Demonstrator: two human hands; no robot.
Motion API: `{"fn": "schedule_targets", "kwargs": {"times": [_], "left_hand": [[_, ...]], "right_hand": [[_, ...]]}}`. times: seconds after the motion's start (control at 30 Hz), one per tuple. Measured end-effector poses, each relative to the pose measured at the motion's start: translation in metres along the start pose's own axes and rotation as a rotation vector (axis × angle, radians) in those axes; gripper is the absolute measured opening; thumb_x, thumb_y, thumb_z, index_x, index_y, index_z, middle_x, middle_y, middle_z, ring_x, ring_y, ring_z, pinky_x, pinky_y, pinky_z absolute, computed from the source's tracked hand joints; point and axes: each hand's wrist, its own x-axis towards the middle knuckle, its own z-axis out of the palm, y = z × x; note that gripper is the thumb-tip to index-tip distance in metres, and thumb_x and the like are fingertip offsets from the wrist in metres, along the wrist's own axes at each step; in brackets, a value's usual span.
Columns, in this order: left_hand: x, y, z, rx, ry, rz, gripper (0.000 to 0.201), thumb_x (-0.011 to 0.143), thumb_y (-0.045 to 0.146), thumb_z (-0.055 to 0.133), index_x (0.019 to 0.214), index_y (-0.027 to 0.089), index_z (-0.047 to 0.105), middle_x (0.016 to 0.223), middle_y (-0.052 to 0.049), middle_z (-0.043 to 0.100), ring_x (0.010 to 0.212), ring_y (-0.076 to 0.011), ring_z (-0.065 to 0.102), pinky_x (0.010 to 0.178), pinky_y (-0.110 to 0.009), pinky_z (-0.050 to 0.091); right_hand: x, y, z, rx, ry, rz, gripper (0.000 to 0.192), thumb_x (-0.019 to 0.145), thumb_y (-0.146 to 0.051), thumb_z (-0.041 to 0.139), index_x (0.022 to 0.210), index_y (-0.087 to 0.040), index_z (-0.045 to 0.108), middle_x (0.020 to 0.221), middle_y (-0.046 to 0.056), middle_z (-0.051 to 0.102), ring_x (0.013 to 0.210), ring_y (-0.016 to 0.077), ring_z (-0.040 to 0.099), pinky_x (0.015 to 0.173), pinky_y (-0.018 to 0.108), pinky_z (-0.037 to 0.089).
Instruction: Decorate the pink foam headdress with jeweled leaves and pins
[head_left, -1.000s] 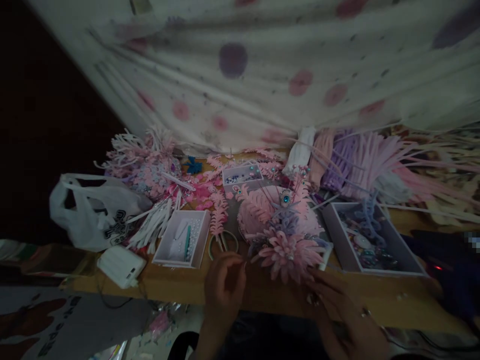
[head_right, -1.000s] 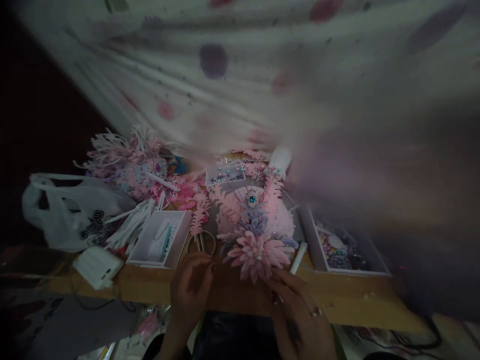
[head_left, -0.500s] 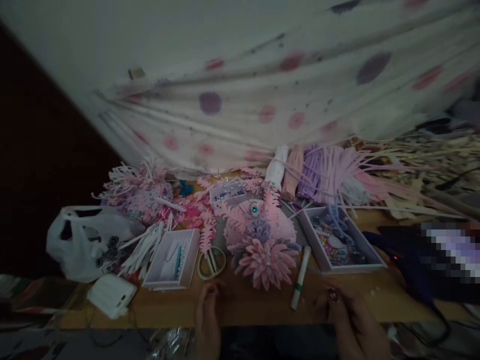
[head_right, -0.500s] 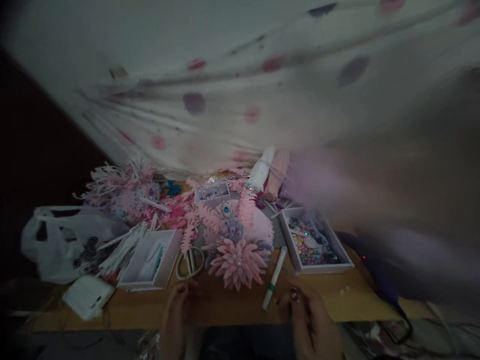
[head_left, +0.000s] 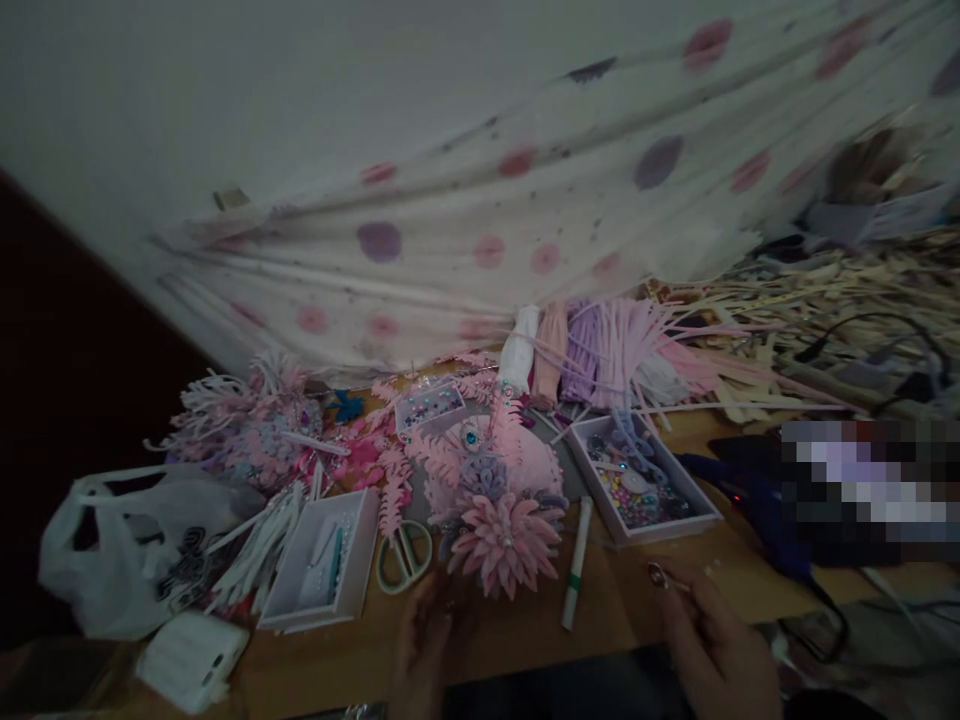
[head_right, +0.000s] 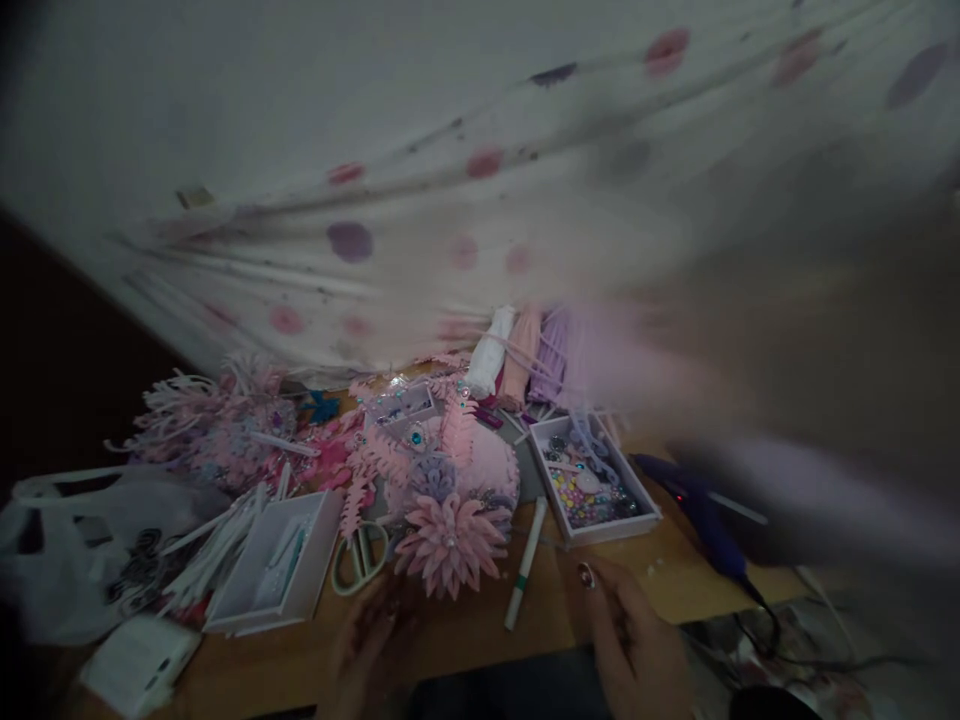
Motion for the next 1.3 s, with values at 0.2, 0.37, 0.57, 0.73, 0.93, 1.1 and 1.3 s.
{"fn": "schedule_targets", "kwargs": {"times": [0.2,0.37,0.57,0.73,0.93,1.1,1.3], "left_hand": [[0.007,0.004,-0.014,-0.269,-0.385,-0.224,0.034,0.076,0.019,0.069,0.108,0.028,0.076,0.129,-0.006,0.068,0.126,-0.0277,0.057,0.116,-0.047,0.035],[0.015,0.001,-0.013,-0.33,-0.419,-0.259,0.036,0.077,0.01,0.059,0.104,0.025,0.078,0.123,-0.007,0.071,0.126,-0.0255,0.057,0.118,-0.043,0.032],[0.02,0.009,-0.007,-0.353,-0.47,-0.324,0.042,0.077,0.011,0.052,0.11,0.021,0.076,0.124,-0.008,0.071,0.125,-0.022,0.059,0.116,-0.036,0.037],[0.019,0.016,-0.001,-0.379,-0.366,-0.343,0.04,0.079,0.011,0.05,0.106,0.02,0.077,0.122,-0.009,0.072,0.12,-0.0217,0.062,0.112,-0.036,0.041],[0.026,0.013,-0.003,-0.371,-0.304,-0.312,0.034,0.08,0.016,0.052,0.102,0.02,0.078,0.117,-0.01,0.073,0.113,-0.0208,0.065,0.101,-0.031,0.049],[0.04,0.008,-0.006,-0.345,-0.371,-0.307,0.034,0.077,0.021,0.058,0.104,0.025,0.077,0.123,-0.007,0.071,0.119,-0.0247,0.062,0.106,-0.04,0.046],[0.056,0.003,-0.003,-0.206,-0.382,-0.334,0.036,0.074,0.014,0.057,0.099,0.033,0.076,0.111,-0.005,0.075,0.127,-0.0285,0.056,0.112,-0.054,0.038]], "right_hand": [[0.019,0.009,-0.018,-0.054,0.038,-0.057,0.047,0.099,-0.055,0.042,0.078,-0.019,0.064,0.057,0.001,0.056,0.05,0.0163,0.054,0.05,0.025,0.042],[0.045,0.008,-0.038,-0.168,0.088,-0.202,0.033,0.095,-0.046,0.047,0.088,-0.019,0.065,0.067,0.001,0.066,0.053,0.016,0.061,0.045,0.022,0.044],[0.049,0.0,-0.043,-0.209,0.16,-0.212,0.024,0.095,-0.041,0.05,0.096,-0.021,0.064,0.067,-0.002,0.065,0.047,0.0137,0.059,0.037,0.021,0.041],[0.039,0.011,-0.038,-0.264,0.15,-0.309,0.021,0.098,-0.037,0.049,0.096,-0.022,0.062,0.069,-0.002,0.065,0.048,0.0144,0.06,0.044,0.022,0.046],[0.043,0.009,-0.039,-0.396,0.043,-0.46,0.017,0.1,-0.027,0.044,0.106,-0.02,0.058,0.085,0.003,0.068,0.069,0.0164,0.068,0.053,0.022,0.051],[0.077,0.008,-0.05,-0.524,-0.146,-0.669,0.026,0.098,-0.022,0.04,0.114,-0.024,0.061,0.109,0.006,0.063,0.098,0.021,0.065,0.077,0.032,0.055],[0.124,0.005,-0.041,-0.699,-0.559,-0.592,0.054,0.076,0.002,0.039,0.114,-0.022,0.067,0.109,0.008,0.067,0.092,0.0228,0.066,0.078,0.034,0.054]]}}
